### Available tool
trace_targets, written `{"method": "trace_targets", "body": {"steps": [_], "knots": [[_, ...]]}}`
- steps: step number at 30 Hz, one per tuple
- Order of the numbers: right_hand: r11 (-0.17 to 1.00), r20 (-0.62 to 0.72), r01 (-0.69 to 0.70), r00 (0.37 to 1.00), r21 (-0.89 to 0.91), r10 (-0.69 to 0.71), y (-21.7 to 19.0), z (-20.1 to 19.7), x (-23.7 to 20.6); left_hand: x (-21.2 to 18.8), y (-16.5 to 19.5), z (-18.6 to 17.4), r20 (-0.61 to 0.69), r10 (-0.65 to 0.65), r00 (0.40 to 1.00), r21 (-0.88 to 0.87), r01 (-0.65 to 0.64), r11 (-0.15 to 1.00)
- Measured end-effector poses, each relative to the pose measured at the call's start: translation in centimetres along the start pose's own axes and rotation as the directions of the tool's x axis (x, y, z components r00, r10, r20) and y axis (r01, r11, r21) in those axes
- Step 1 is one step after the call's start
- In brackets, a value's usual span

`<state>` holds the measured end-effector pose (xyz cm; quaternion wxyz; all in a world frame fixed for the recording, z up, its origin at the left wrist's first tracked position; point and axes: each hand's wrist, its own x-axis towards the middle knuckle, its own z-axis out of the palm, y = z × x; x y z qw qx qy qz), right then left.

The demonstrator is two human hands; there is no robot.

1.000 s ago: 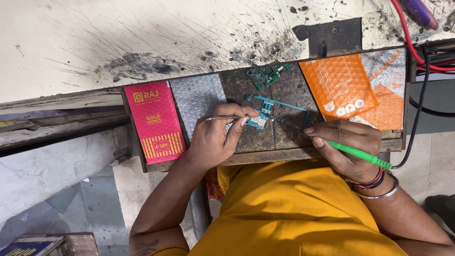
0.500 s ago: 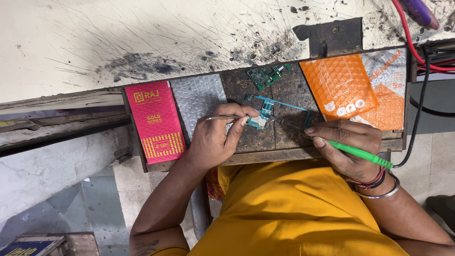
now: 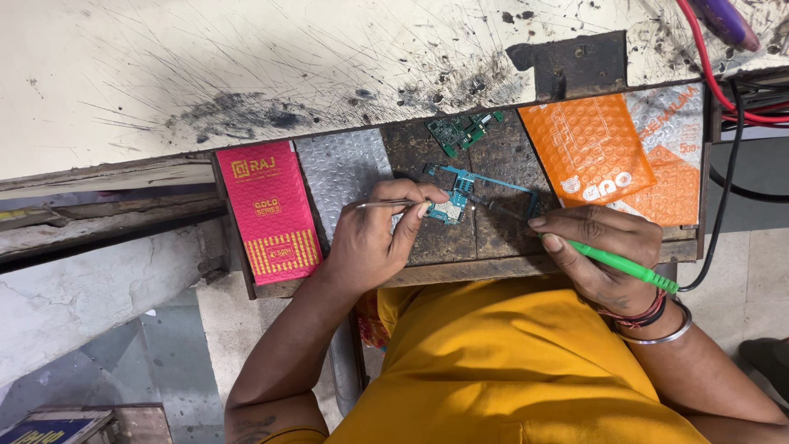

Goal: The person repairs a small circuit board at a workbench, holding the board with tweezers in one hand while applying a soldering iron to its components with the other. They reposition the board and continue working on its contacts throughout the clip.

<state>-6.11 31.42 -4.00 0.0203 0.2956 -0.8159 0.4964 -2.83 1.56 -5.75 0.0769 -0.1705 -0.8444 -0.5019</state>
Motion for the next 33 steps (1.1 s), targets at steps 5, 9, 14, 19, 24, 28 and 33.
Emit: {"method": "trace_targets", "body": {"steps": [5, 9, 14, 19, 24, 28, 33], "knots": [[1.0, 0.003, 0.01, 1.0, -0.014, -0.01, 0.05, -0.04, -0.04, -0.11, 0.03, 0.03, -0.005, 0.005, 1.0, -0.014, -0.005, 1.0], [1.0, 0.015, 0.001, 1.0, 0.013, -0.001, 0.18, -0.09, -0.02, -0.03, -0.04, -0.01, -0.005, 0.012, 1.0, -0.006, -0.012, 1.0], [1.0, 0.012, 0.0, 1.0, 0.017, -0.001, 0.15, -0.08, -0.05, -0.06, 0.05, -0.1, -0.004, 0.011, 1.0, -0.007, -0.011, 1.0], [1.0, -0.002, -0.005, 1.0, 0.006, 0.005, 0.07, 0.03, -0.13, 0.01, 0.01, -0.07, -0.005, 0.016, 1.0, -0.006, -0.016, 1.0], [1.0, -0.005, 0.003, 1.0, 0.009, -0.003, 0.14, 0.08, -0.15, -0.02, -0.02, 0.03, -0.011, 0.017, 1.0, -0.018, -0.017, 1.0], [1.0, -0.014, 0.019, 1.0, 0.017, -0.019, 0.13, 0.11, -0.15, -0.03, 0.03, 0.06, -0.003, -0.007, 1.0, -0.028, 0.007, 1.0], [1.0, -0.022, -0.014, 1.0, -0.009, 0.014, 0.01, 0.12, -0.27, -0.01, 0.14, 0.0, -0.002, -0.004, 1.0, -0.03, 0.004, 1.0]]}}
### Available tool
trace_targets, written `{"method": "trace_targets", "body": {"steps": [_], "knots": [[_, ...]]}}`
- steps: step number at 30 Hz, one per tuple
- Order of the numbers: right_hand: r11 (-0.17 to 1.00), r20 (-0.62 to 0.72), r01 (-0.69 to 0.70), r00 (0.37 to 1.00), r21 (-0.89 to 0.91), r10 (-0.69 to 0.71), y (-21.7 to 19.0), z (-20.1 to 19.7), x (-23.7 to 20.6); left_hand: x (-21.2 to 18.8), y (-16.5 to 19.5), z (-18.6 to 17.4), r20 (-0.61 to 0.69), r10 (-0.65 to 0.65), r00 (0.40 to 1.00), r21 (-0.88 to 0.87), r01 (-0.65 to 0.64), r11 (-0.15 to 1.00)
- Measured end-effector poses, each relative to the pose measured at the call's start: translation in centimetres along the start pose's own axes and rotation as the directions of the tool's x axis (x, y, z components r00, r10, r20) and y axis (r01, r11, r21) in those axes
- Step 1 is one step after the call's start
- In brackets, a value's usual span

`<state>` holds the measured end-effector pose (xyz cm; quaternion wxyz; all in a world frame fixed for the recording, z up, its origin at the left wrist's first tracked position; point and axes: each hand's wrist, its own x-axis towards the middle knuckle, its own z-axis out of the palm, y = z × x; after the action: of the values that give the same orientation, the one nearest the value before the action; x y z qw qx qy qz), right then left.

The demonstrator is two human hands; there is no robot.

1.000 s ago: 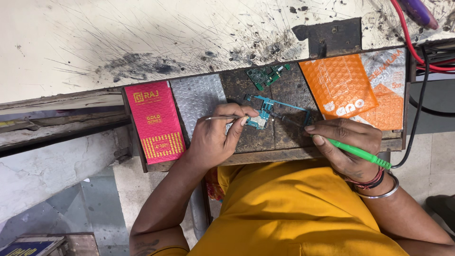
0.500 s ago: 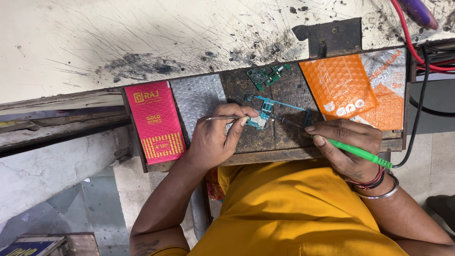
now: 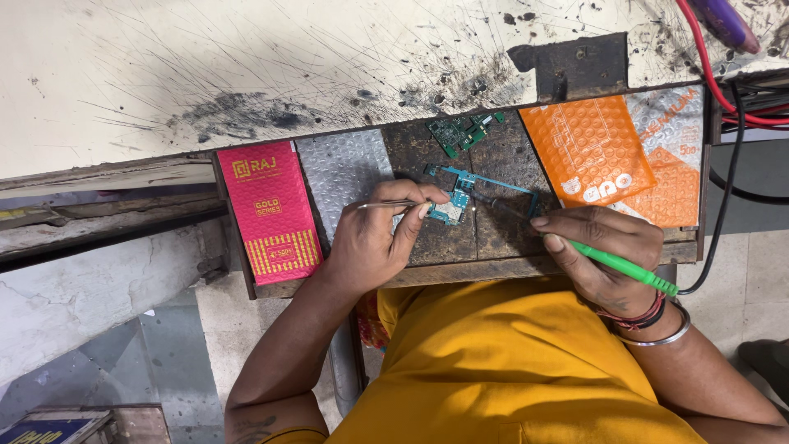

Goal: The person repairs a small circuit board at a workbench, holding the board with tweezers in one hand while applying a soldering iron to its components with the other. They reposition the board and continue working on its contacts throughout the clip.

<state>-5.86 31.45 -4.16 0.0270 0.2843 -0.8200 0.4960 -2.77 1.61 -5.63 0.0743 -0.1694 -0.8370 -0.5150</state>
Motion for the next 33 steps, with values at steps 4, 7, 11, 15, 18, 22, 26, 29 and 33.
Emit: {"method": "trace_targets", "body": {"steps": [4, 7, 11, 15, 18, 22, 26, 29, 33], "knots": [[1.0, 0.0, 0.007, 1.0, 0.019, -0.007, 0.0, 0.0, 0.1, 0.0, 0.1, 0.0, -0.004, 0.004, 1.0, -0.001, -0.004, 1.0], [0.999, 0.023, 0.031, 0.999, 0.017, -0.032, 0.0, 0.0, 0.3, 0.1, 0.1, 0.0, -0.002, 0.01, 1.0, -0.004, -0.01, 1.0], [0.999, 0.027, 0.003, 1.0, 0.035, -0.003, -0.2, -0.1, 0.4, 0.1, 0.3, -0.2, -0.008, -0.013, 1.0, 0.009, 0.013, 1.0], [1.0, -0.005, 0.025, 1.0, 0.015, -0.025, 0.0, -0.2, 0.1, 0.2, 0.7, -0.4, -0.015, -0.016, 1.0, 0.016, 0.016, 1.0], [0.999, -0.046, 0.002, 0.999, 0.043, 0.0, 0.4, -0.2, -0.2, 0.3, 0.7, -0.4, -0.021, -0.015, 1.0, 0.031, 0.016, 0.999], [0.993, -0.136, -0.044, 0.989, 0.11, 0.059, 1.0, 0.0, -0.6, 0.5, 0.5, -0.3, -0.038, 0.0, 0.999, 0.015, 0.001, 1.0], [0.995, -0.221, 0.024, 0.975, 0.099, -0.002, 1.0, -0.3, -0.8, 0.8, 0.0, -0.2, -0.017, -0.023, 1.0, 0.064, 0.024, 0.998], [0.987, -0.274, 0.042, 0.962, 0.158, 0.003, 0.3, -1.6, -0.9, 0.7, 0.0, -0.1, -0.027, -0.022, 0.999, 0.063, 0.024, 0.998], [0.987, -0.504, 0.154, 0.85, -0.04, -0.154, -0.2, -5.3, 0.1, 0.9, -0.1, -0.1, -0.049, -0.055, 0.997, 0.065, 0.059, 0.996]]}}
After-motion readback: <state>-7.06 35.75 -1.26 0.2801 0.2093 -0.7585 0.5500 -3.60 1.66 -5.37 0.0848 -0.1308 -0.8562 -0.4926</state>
